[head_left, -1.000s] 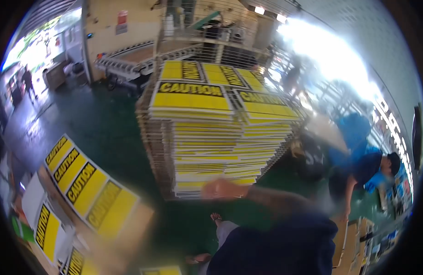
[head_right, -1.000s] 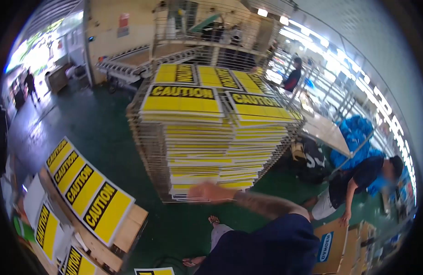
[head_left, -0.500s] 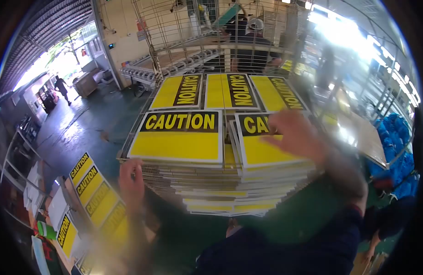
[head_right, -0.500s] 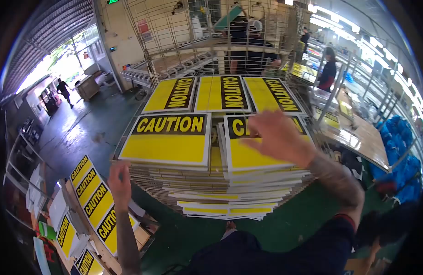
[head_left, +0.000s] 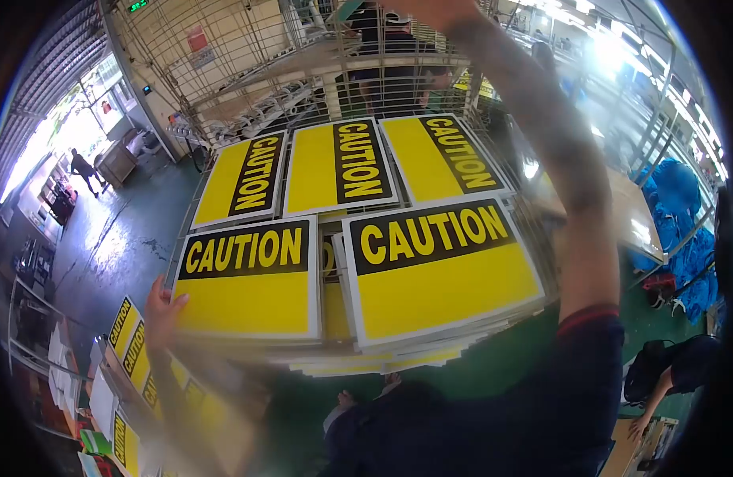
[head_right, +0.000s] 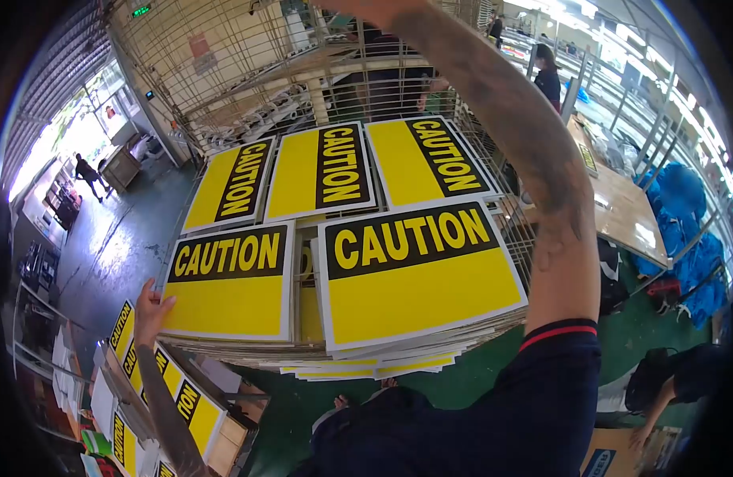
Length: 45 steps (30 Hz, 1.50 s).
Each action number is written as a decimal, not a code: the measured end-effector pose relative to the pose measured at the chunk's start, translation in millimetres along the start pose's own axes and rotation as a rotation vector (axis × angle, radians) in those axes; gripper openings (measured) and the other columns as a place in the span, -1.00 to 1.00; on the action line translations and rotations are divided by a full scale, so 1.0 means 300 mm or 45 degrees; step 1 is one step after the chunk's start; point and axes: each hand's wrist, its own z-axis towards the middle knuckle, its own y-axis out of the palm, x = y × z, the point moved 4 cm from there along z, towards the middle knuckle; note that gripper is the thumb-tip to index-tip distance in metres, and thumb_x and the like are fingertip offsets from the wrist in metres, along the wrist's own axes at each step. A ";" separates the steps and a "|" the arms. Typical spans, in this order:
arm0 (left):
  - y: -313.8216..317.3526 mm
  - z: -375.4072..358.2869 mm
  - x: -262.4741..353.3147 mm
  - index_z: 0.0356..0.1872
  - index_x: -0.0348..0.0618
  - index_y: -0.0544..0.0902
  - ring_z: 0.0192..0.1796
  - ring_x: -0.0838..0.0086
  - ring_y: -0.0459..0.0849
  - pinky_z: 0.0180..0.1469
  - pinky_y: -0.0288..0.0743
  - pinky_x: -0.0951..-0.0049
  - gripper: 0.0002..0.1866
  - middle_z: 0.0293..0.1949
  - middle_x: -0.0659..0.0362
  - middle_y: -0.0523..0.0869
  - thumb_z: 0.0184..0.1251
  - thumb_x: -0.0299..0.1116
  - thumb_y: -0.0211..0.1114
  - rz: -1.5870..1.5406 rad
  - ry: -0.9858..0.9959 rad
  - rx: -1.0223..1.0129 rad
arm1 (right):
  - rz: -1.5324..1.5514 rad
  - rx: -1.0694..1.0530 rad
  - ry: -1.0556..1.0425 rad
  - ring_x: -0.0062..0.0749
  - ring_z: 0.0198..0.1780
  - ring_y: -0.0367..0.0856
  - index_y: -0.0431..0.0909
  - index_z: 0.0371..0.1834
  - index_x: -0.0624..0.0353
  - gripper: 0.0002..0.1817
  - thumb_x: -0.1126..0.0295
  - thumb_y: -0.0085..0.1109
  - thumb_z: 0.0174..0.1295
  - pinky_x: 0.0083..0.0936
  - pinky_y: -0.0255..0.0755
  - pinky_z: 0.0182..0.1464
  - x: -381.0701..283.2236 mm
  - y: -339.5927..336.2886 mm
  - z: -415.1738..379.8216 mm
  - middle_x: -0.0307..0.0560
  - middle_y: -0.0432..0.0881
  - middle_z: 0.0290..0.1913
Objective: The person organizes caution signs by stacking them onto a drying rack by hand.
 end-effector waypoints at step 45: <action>0.571 -0.412 0.939 0.45 -0.34 0.50 0.16 -0.01 0.70 0.20 0.61 0.10 -0.21 0.31 -0.12 0.58 0.26 -0.16 0.57 -0.009 0.583 -0.661 | 0.515 -1.720 1.162 0.16 0.50 0.45 0.41 0.53 0.29 -0.07 -0.11 0.49 0.26 -0.09 0.34 0.51 0.036 -0.768 -1.264 0.21 0.49 0.46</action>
